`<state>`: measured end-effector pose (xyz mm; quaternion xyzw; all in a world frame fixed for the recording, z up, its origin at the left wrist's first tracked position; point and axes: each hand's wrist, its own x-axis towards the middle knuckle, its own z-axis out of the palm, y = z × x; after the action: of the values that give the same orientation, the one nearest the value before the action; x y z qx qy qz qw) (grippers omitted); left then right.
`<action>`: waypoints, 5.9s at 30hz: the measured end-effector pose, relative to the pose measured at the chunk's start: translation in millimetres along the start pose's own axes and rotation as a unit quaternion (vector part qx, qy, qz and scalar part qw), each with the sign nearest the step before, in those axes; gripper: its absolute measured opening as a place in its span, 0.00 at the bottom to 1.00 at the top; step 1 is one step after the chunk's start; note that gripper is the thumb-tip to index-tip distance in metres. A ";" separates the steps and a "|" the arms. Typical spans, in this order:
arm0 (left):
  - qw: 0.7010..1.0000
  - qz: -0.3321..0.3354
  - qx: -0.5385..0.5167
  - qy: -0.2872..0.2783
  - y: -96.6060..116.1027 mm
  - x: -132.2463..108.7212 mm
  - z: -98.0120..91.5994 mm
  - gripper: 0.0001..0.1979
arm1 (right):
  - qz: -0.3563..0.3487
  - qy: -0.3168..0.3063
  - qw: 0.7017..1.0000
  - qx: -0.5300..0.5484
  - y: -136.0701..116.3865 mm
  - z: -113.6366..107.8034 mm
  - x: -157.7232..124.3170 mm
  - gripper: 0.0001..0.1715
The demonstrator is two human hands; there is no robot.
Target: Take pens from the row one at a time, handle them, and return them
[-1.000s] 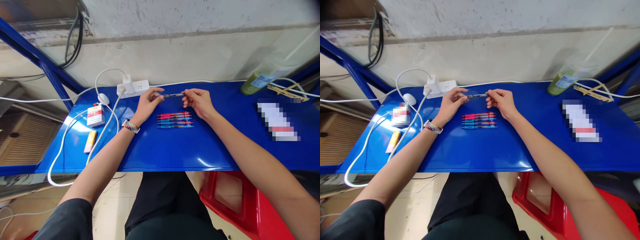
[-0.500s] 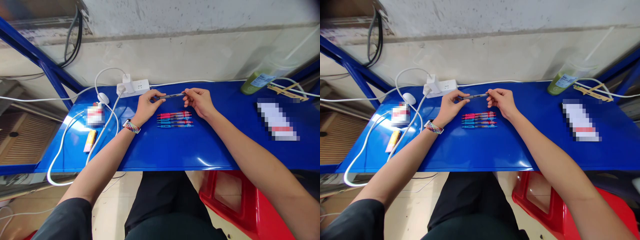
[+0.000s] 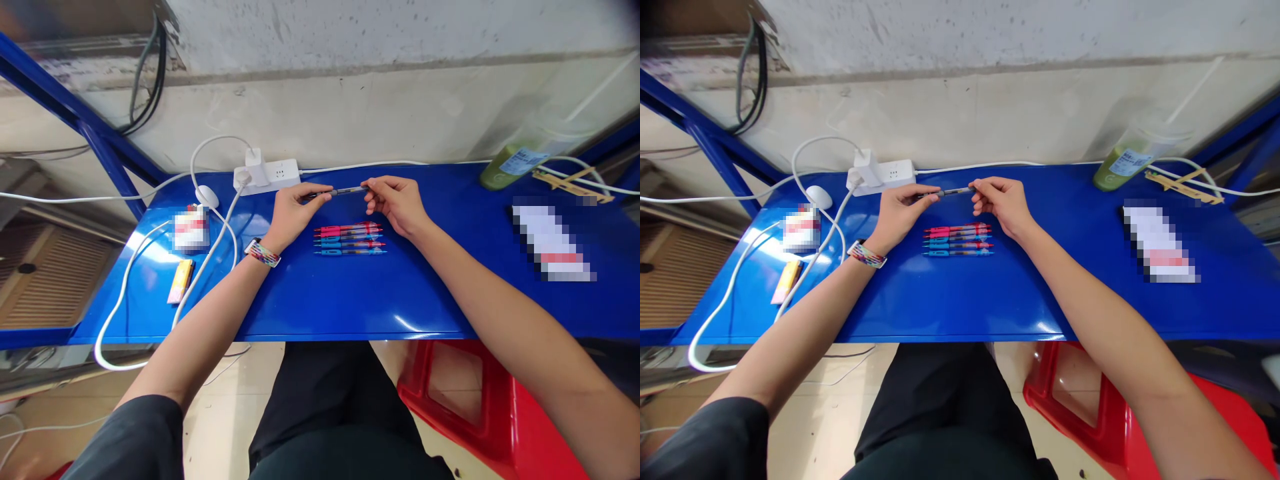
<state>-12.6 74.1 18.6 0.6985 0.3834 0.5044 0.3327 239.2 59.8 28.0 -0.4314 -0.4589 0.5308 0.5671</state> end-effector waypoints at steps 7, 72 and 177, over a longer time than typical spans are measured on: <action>0.999 0.016 0.010 0.027 -3.3 2.0 0.2 0.08 | 0.093 -0.038 0.991 0.088 -11.1 -1.8 -0.7 0.12; 0.998 0.032 -0.057 0.002 -18.1 6.4 1.6 0.15 | 0.064 -0.136 0.984 0.101 -2.4 -18.3 5.8 0.14; 0.940 0.066 0.240 -0.233 11.5 -5.5 1.4 0.16 | -0.123 -0.264 0.868 -0.402 -18.2 -35.7 -3.2 0.19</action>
<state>-10.0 63.6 25.6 0.8793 0.3575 0.2417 0.2013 277.9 55.4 38.2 -0.4062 -0.8145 0.3200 0.2631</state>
